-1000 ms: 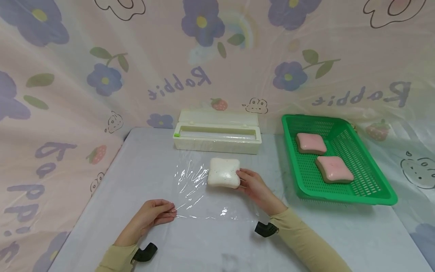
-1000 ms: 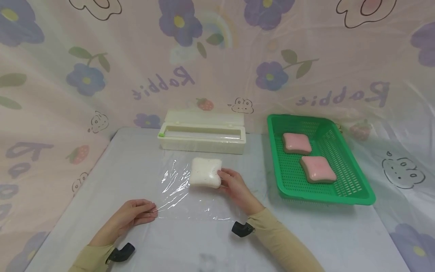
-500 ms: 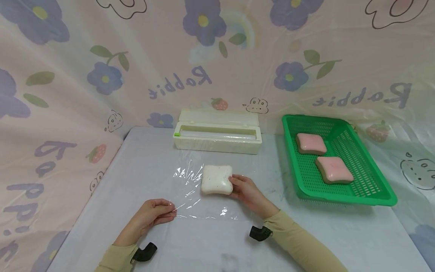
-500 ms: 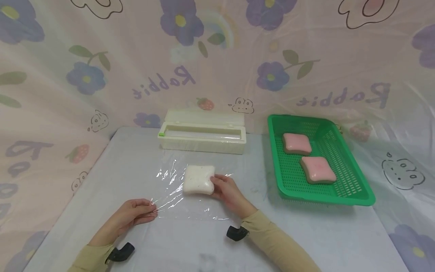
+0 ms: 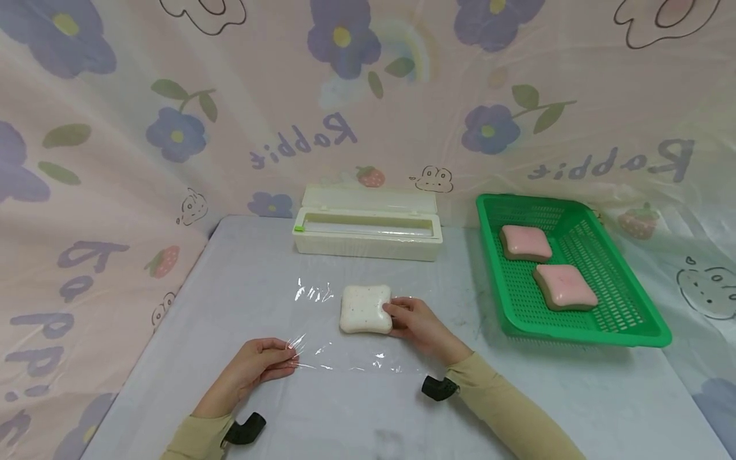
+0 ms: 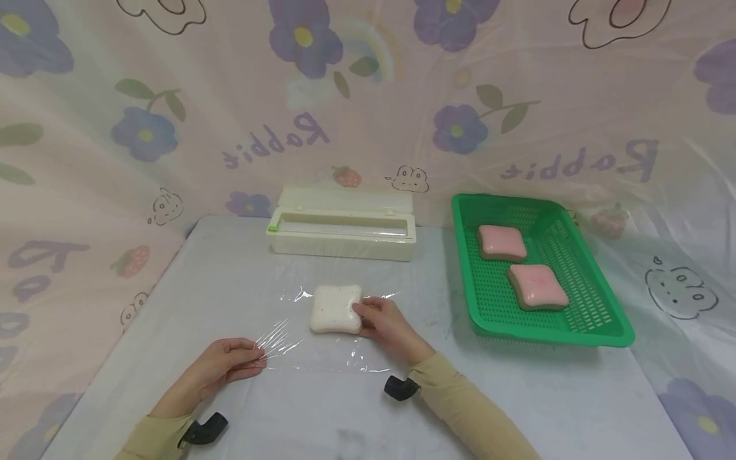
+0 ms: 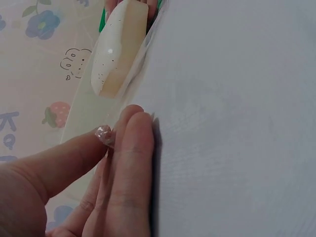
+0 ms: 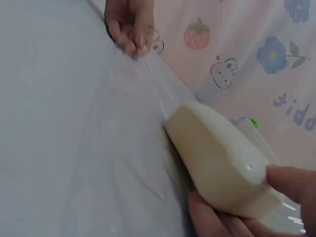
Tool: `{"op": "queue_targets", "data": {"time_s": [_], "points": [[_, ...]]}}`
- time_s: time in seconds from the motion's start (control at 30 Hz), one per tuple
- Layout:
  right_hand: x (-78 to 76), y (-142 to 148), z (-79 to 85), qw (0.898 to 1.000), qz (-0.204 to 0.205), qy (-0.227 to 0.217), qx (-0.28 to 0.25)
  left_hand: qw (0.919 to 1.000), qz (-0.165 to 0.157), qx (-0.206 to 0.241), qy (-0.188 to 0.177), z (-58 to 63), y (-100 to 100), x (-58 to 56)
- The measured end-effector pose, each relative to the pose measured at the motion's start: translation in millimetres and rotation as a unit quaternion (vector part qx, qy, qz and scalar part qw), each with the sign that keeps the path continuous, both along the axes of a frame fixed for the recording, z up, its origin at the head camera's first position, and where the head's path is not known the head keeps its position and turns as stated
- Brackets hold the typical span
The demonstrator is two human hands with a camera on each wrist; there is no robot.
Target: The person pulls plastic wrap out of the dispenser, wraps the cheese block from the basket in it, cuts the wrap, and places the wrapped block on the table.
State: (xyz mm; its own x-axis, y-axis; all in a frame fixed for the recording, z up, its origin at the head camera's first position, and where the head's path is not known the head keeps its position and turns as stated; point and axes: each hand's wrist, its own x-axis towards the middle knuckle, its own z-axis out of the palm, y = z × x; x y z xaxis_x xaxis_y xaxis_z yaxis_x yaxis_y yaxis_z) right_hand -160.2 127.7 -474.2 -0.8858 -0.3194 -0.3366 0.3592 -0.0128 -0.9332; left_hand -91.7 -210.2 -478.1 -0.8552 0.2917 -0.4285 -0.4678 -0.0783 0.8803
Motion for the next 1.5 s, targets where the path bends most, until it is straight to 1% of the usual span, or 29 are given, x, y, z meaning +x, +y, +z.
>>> {"op": "queue_targets", "data": {"time_s": [0.17,0.3,0.47,0.57,0.67,0.8,0.87,0.93,1.17,1.23,1.37,1.5], "points": [[-10.6,8,2.2,0.997,0.019,0.013,0.076,1.0,0.002,-0.004,0.008,-0.3,1,1.2],[-16.2,13,3.6,0.992,0.021,0.014,0.126,0.9999,0.004,-0.007,0.01,-0.8,1,1.7],[-19.3,17,3.9,0.988,0.025,0.021,0.154,0.9999,0.001,-0.011,0.006,-0.4,1,0.5],[-20.1,19,5.2,0.985,0.036,0.027,0.168,0.9999,-0.002,-0.015,0.006,0.0,1,0.2],[-20.5,24,6.4,0.985,0.053,0.031,0.16,0.9998,-0.004,-0.02,0.007,-0.2,0,0.1],[-18.0,39,7.4,0.987,0.101,0.055,0.112,0.9997,-0.006,-0.025,0.006,-1.2,0,-0.4],[-14.5,50,8.7,0.985,0.126,0.07,0.096,0.9996,-0.006,-0.026,0.005,-1.5,0,-0.8],[-10.1,60,11.1,0.982,0.142,0.079,0.092,0.9997,-0.005,-0.025,0.001,-1.7,0,-1.1],[6.1,95,16.9,0.981,0.159,0.072,0.085,0.9995,-0.005,-0.031,-0.011,-2.5,-1,-1.9],[10.9,103,16.3,0.978,0.167,0.081,0.1,0.9995,-0.006,-0.028,-0.011,-2.3,-2,-2.0],[19.3,114,9.8,0.965,0.196,0.114,0.131,0.9997,-0.011,-0.014,-0.014,-0.6,-4,-2.9],[25.5,117,1.9,0.953,0.226,0.149,0.137,0.9995,-0.021,-0.014,-0.021,0.7,-5,-4.6]]}}
